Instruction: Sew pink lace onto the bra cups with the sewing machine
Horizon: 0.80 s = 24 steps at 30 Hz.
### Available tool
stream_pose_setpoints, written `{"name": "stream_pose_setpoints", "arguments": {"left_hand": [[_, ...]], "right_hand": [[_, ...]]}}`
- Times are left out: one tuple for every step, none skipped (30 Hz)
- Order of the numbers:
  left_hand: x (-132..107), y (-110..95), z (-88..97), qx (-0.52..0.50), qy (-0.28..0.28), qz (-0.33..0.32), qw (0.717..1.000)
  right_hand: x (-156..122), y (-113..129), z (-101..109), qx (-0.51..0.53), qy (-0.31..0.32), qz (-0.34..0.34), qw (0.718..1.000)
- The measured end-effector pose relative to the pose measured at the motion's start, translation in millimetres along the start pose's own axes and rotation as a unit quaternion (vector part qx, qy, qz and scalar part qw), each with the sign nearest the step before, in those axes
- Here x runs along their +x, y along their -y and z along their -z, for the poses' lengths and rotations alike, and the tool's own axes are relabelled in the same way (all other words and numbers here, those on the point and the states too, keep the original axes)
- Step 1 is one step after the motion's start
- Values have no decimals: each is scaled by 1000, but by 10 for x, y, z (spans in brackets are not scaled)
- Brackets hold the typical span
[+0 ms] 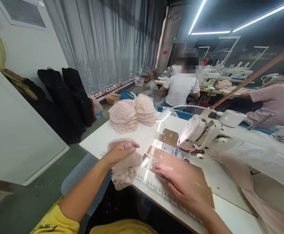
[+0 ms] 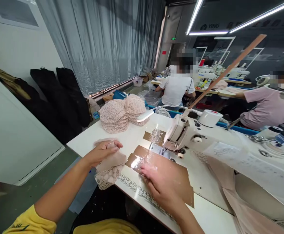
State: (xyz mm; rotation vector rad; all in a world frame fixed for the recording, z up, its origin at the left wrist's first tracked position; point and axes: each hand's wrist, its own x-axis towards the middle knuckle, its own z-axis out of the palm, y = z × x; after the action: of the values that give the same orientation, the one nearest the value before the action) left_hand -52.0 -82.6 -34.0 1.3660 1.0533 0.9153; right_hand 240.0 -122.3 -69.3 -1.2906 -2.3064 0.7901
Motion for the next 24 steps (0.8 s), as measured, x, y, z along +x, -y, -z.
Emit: {"name": "stream_pose_setpoints", "arguments": {"left_hand": [[16,19,-8,-3,7,-8,1000],[28,26,-15,-13,17,-15,1000],[40,25,-20,-27,29,-19,999],[53,18,-24,-43,37,-21,998],[67,8,-25,-56,42,-22,997],[84,-1,-25,-65,41,-22,997],[103,-9,-22,-68,35,-24,997],[123,-13,-16,-65,28,-27,997],[143,-16,-5,-58,23,-31,998],[162,-16,9,-50,24,-38,998],[178,-17,27,-42,31,-45,998],[190,-19,48,-35,42,-55,997],[198,-25,68,-25,55,-66,996],[202,-33,86,-12,69,-76,995],[201,-46,99,4,84,-83,993],[198,-62,107,23,102,-82,991],[192,-80,108,41,123,-73,989],[187,-98,102,58,145,-60,986],[183,-116,90,73,163,-48,983],[181,-133,75,87,177,-42,979],[182,-148,57,99,184,-47,977],[185,-161,37,107,188,-60,974],[189,-174,19,111,194,-73,972],[194,-185,1,113,206,-81,969]], "right_hand": [[56,45,-15,36,3,8,999],[115,58,-13,51,-13,2,999],[173,48,-4,45,-48,-18,998],[228,31,1,27,-79,-39,996],[271,20,-4,13,-96,-54,994],[299,29,-24,6,-94,-58,994],[309,65,-57,9,-77,-47,996],[298,128,-98,23,-47,-26,998],[271,213,-141,51,10,14,999],[231,307,-178,92,55,48,993],[187,397,-204,133,105,51,984],[144,472,-213,178,139,30,974],[112,523,-205,218,147,2,965],[93,548,-182,242,142,-28,959],[90,551,-147,258,117,-61,957],[103,538,-102,264,85,-86,957],[127,521,-52,264,54,-104,957],[159,510,0,260,24,-119,958],[193,512,51,252,1,-126,959],[227,530,99,244,-11,-129,961],[259,563,140,234,-23,-132,963],[286,609,174,230,-34,-134,963],[311,660,197,231,-40,-134,963],[333,710,211,238,-41,-131,962]]}}
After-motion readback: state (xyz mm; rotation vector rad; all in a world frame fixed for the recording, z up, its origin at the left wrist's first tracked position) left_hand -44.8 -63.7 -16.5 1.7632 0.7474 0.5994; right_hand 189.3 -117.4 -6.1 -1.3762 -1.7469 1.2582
